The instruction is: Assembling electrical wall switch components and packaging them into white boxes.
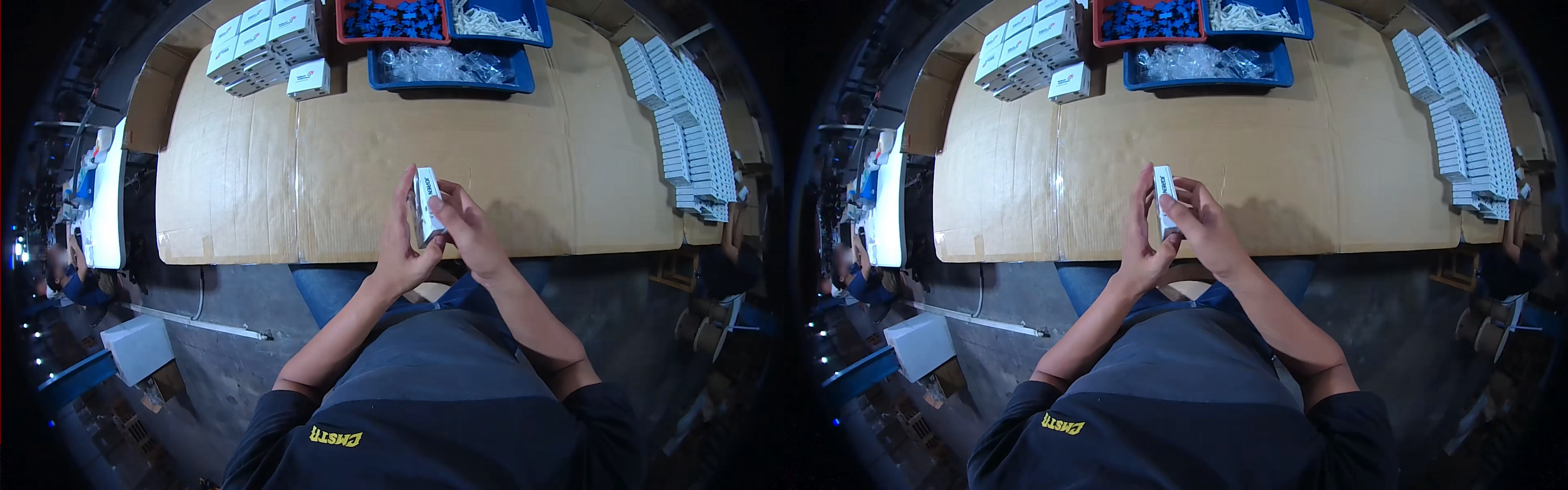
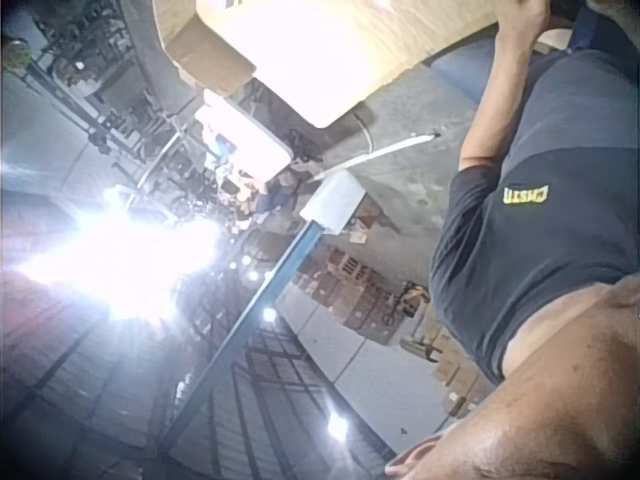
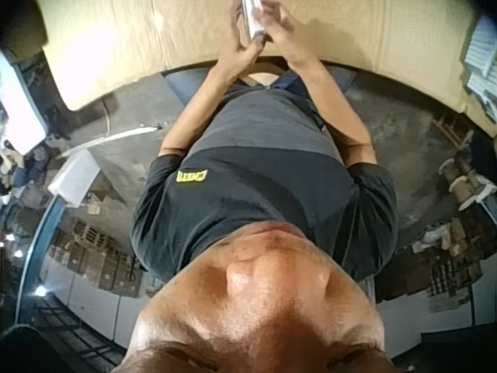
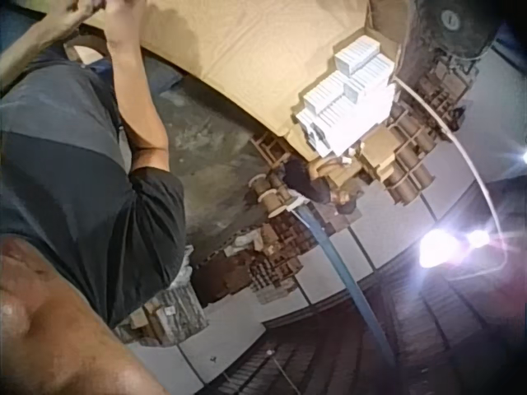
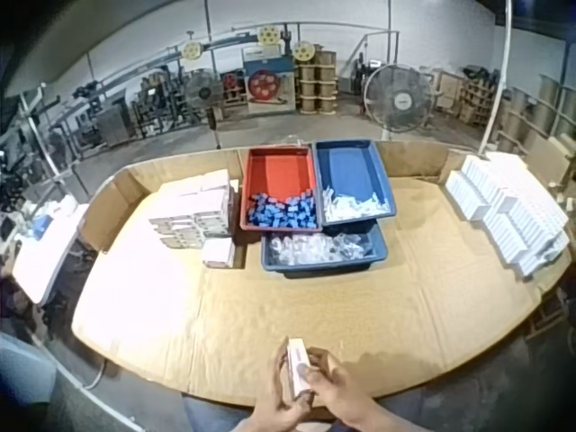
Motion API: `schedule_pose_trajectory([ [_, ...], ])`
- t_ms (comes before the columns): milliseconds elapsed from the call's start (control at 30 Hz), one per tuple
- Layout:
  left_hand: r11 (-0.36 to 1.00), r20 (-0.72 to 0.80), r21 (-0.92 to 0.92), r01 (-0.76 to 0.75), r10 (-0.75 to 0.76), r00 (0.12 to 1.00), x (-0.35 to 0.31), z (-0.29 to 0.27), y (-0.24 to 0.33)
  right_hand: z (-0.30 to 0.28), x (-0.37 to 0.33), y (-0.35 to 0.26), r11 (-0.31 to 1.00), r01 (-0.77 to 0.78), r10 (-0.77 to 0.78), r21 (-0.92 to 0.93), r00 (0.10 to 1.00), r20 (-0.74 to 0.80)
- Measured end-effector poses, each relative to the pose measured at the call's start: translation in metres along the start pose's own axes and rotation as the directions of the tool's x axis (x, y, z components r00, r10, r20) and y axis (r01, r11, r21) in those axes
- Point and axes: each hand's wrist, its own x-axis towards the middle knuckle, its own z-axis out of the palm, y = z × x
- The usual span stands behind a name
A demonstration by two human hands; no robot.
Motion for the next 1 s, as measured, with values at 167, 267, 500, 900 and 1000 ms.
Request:
schedule_pose_trajectory([
  [167, 0.989, -0.130, 0.146, -0.019, 0.039, 0.991, 0.002, 0.005, -0.004, 0.022, -0.001, 0.021, 0.973, 0.076, -0.065, 0.217, 0.996, -0.056],
  [267, 0.959, -0.094, 0.263, -0.101, 0.130, 0.987, 0.005, -0.003, -0.013, 0.029, -0.004, 0.022, 0.959, 0.053, -0.037, 0.279, 0.997, -0.062],
  [500, 0.961, -0.189, 0.237, -0.142, 0.189, 0.964, 0.004, -0.001, -0.011, 0.037, -0.005, 0.044, 0.952, 0.181, -0.151, 0.247, 0.979, -0.135],
  [900, 0.953, -0.226, 0.279, -0.119, 0.185, 0.956, 0.002, 0.001, -0.006, 0.049, -0.018, 0.041, 0.957, 0.287, -0.290, -0.049, 0.930, -0.226],
  [1000, 0.955, -0.233, 0.265, -0.131, 0.195, 0.953, 0.004, 0.003, -0.006, 0.044, -0.020, 0.040, 0.966, 0.252, -0.257, -0.051, 0.948, -0.188],
])
